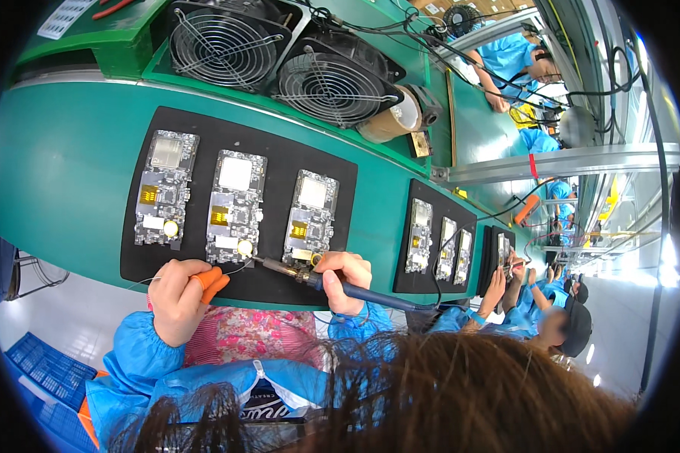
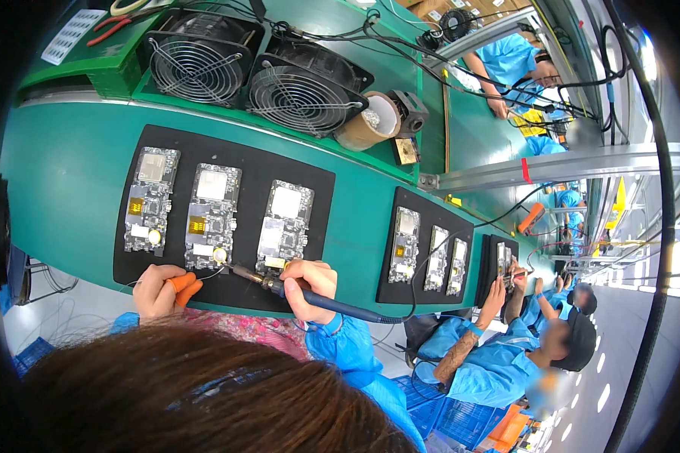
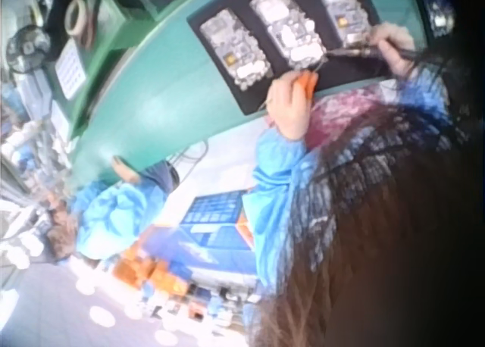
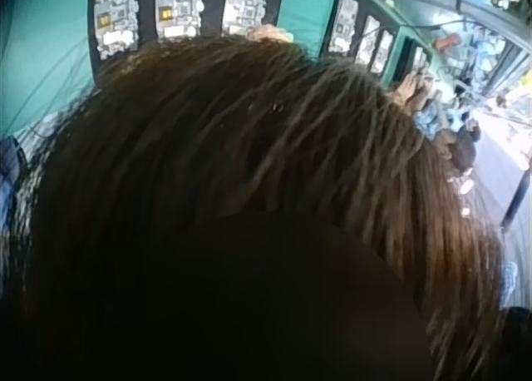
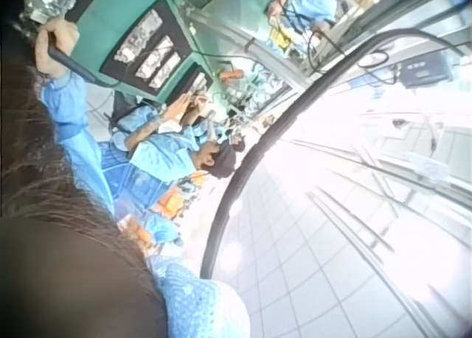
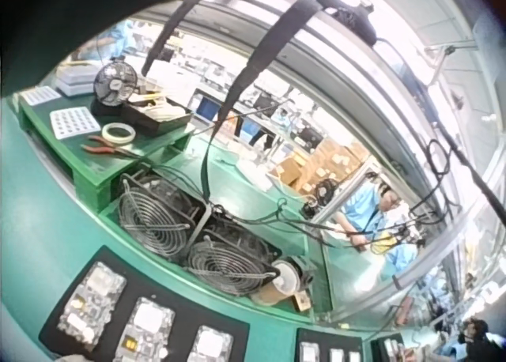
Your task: The person solders electronic components onto printed circuit boards using a soldering iron and solder wire.
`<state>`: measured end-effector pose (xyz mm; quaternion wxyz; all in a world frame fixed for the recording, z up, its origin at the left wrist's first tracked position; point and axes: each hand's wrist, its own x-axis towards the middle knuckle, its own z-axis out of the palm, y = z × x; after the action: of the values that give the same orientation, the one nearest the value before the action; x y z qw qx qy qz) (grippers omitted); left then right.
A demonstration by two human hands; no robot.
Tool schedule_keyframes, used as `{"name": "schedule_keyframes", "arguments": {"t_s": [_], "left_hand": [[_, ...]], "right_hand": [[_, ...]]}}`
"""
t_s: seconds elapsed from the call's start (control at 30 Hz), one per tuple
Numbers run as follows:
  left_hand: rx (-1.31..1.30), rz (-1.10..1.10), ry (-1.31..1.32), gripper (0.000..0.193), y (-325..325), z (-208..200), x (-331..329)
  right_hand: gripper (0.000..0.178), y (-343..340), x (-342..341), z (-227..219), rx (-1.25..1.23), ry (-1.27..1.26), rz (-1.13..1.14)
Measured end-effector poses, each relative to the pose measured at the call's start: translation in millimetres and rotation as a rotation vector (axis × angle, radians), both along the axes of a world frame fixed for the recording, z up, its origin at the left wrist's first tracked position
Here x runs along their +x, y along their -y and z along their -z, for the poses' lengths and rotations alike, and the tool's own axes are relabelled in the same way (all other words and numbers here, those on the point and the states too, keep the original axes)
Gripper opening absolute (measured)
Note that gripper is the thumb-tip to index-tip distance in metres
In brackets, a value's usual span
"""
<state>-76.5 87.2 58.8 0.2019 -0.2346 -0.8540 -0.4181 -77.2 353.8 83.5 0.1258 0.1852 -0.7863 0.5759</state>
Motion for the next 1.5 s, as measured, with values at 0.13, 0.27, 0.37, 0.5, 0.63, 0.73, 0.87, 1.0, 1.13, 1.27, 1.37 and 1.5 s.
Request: {"name": "schedule_keyframes", "arguments": {"t_s": [0.13, 0.27, 0.37, 0.5, 0.63, 0.73, 0.87, 1.0, 1.13, 1.27, 1.37, 1.5], "left_hand": [[-0.09, -0.026, -0.06, 0.025, -7, -3, -2], [-0.129, -0.034, -0.05, 0.025, -10, -2, -2], [-0.152, -0.036, -0.042, 0.025, -11, -1, -2], [-0.138, -0.036, -0.054, 0.024, -13, 1, -4], [-0.146, -0.027, -0.056, 0.024, -17, 1, -6], [-0.161, -0.018, -0.068, 0.023, -20, 2, -7], [-0.207, 0.008, -0.091, 0.023, -26, 1, -10], [-0.223, 0.001, -0.118, 0.024, -28, -6, -13], [-0.056, -0.063, 0.081, 0.026, -25, -15, -3], [-0.007, -0.11, 0.177, 0.029, -14, -13, 1], [-0.017, -0.064, 0.176, 0.025, -8, -10, 4], [-0.099, -0.081, 0.109, 0.023, -7, -7, 4]], "right_hand": [[0.012, -2, 0, 1, 0.043, 0.0, -0.035], [0.01, 0, -4, 5, 0.036, -0.036, -0.066], [0.011, -1, -5, 6, 0.089, -0.029, -0.07], [0.011, 2, -7, 9, 0.057, -0.063, -0.077], [0.011, 3, -7, 9, 0.06, -0.062, -0.075], [0.007, 1, -6, 7, 0.077, -0.023, -0.082], [0.005, 0, -7, 6, 0.075, -0.001, -0.087], [0.006, 0, -6, 7, 0.084, -0.005, -0.079], [0.007, -3, -5, 6, 0.033, -0.017, -0.078], [0.008, -5, -3, 3, -0.001, -0.029, -0.044], [0.008, -3, -5, 3, 0.019, -0.037, -0.067], [0.007, 3, -6, 4, 0.017, -0.049, -0.081]]}}
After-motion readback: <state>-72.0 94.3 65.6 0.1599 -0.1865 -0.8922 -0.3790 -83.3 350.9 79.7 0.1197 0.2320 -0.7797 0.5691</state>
